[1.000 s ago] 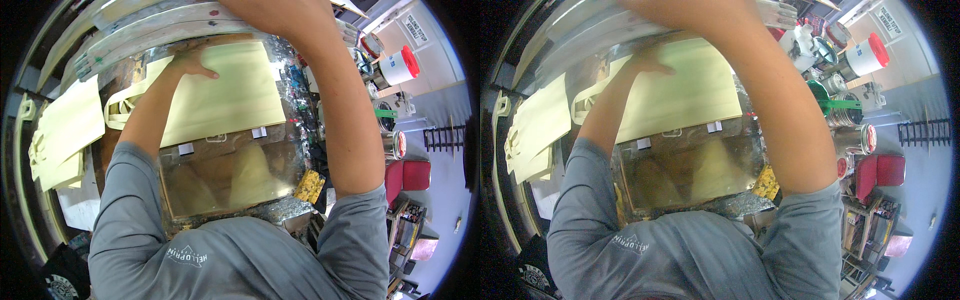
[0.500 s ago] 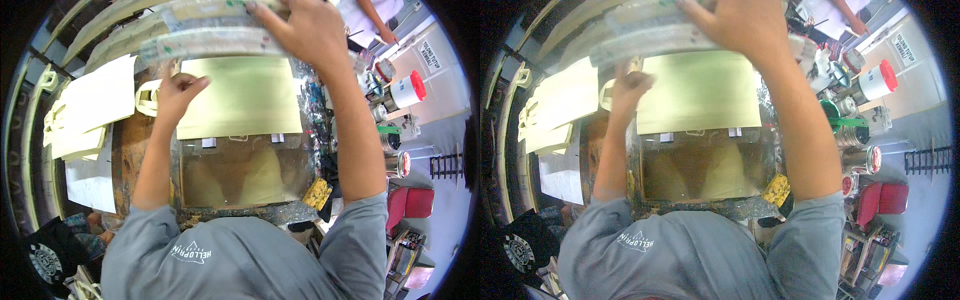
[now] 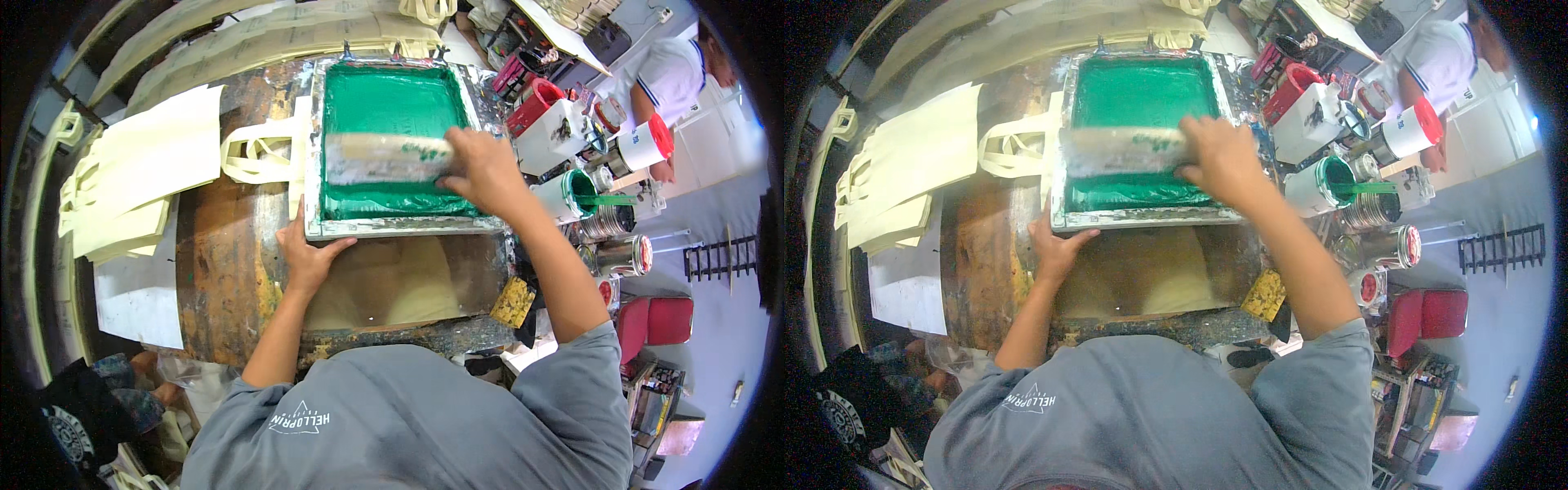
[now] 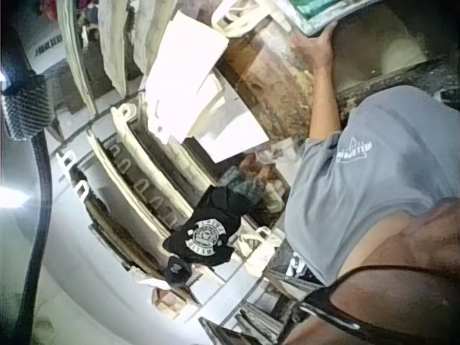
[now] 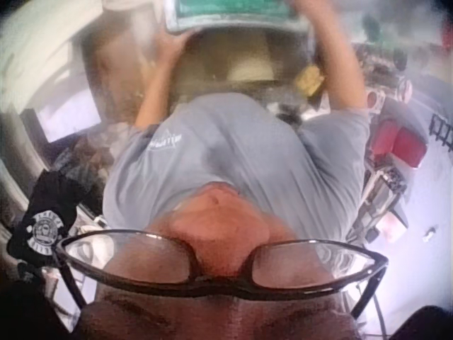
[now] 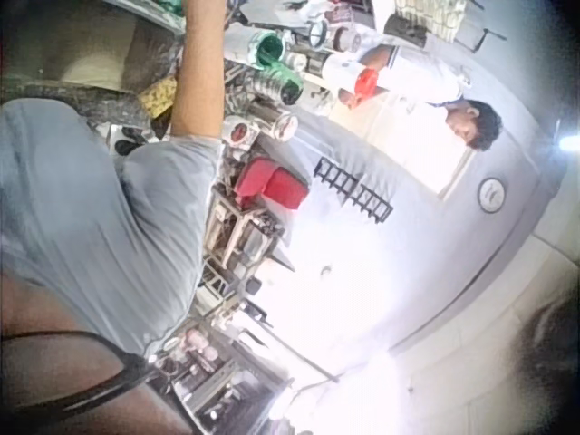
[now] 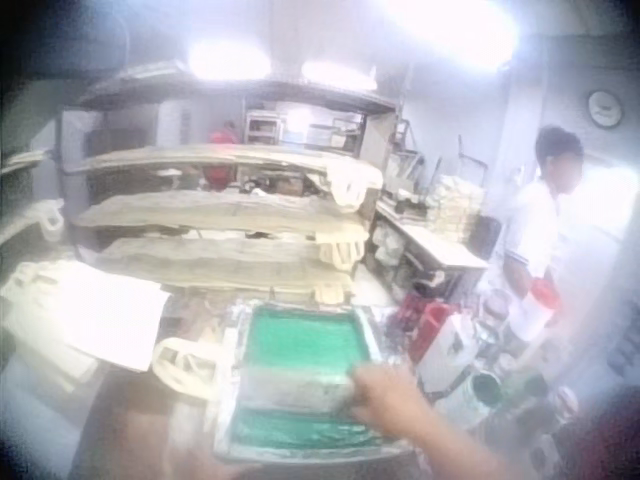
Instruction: The person aligns yellow tote bags onto a flat printing surface, lowers a mesh screen frame over them, and pulls a squeegee with green ink across the screen to print a logo.
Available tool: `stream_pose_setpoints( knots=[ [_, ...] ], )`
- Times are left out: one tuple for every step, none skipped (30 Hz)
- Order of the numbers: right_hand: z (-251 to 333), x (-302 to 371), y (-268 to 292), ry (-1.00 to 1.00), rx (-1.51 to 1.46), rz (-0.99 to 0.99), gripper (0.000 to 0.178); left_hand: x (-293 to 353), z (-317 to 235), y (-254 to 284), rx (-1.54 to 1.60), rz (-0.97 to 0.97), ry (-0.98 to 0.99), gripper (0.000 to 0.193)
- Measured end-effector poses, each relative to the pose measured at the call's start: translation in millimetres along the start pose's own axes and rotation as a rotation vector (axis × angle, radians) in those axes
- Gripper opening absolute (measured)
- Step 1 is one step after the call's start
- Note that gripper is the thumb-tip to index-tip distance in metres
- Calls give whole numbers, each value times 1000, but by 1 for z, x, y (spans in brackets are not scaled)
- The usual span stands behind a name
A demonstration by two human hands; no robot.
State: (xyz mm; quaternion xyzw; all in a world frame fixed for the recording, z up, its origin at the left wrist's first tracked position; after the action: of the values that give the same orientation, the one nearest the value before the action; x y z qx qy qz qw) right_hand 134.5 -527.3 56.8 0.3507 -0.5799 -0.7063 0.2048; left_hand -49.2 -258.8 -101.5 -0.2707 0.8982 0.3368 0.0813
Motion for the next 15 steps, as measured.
stream_pose_setpoints(
  knots=[
    [8, 8, -6, 7, 3, 42, 59, 4, 4, -2, -16, -2, 24, 124],
    [14, 20, -18, -26, 50, 55, 59, 6, 9, -6, -26, -6, 42, 124],
    [21, 29, -26, -9, 61, 20, 55, 6, 14, -8, -41, -20, 59, 124],
    [30, 39, -28, -31, 59, 5, 53, 7, 14, -7, -32, -7, 47, 125],
    [32, 41, -30, -54, 61, -8, 50, 4, 11, -5, -19, 36, 29, 127],
    [27, 36, -36, -32, 64, -44, 48, 7, 11, -5, 16, 30, 46, 127],
    [21, 31, -43, -10, 67, -78, 47, 7, 13, -7, 51, 23, 63, 127],
    [19, 28, -50, 5, 66, -105, 45, 9, 17, -8, 21, -22, -4, 127],
    [11, 14, -56, 19, 71, -130, 45, 9, 17, -8, 5, -10, 3, 127],
    [2, -1, -64, 31, 85, -152, 45, 9, 15, -6, -10, 2, 11, 127],
    [-9, -18, -72, 43, 103, -175, 46, 9, 13, -4, -22, 14, 17, 127],
    [-22, -37, -78, 65, 109, -190, 47, 8, 12, -4, -14, 15, 16, 127],
    [-36, -56, -86, 88, 110, -208, 47, 9, 11, -3, 3, 19, 33, 127],
    [-49, -75, -93, 109, 112, -227, 48, 8, 11, -3, 20, 23, 47, 127],
    [-62, -94, -100, 121, 117, -234, 50, 8, 10, -3, 37, 24, 61, 126]
  ],
)
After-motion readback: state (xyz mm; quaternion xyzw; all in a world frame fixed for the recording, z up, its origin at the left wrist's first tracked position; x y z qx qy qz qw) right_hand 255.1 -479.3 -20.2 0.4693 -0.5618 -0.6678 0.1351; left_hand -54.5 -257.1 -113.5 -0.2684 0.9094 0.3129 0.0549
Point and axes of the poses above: each hand's wrist, its own x-axis away from the middle knuckle, its own y-axis out of the back of the hand, z = x × y, the point moved 2 cm from there along -x, towards the middle knuckle, and after that the axes turned 2 degrees about -z, right-handed, at the moved point
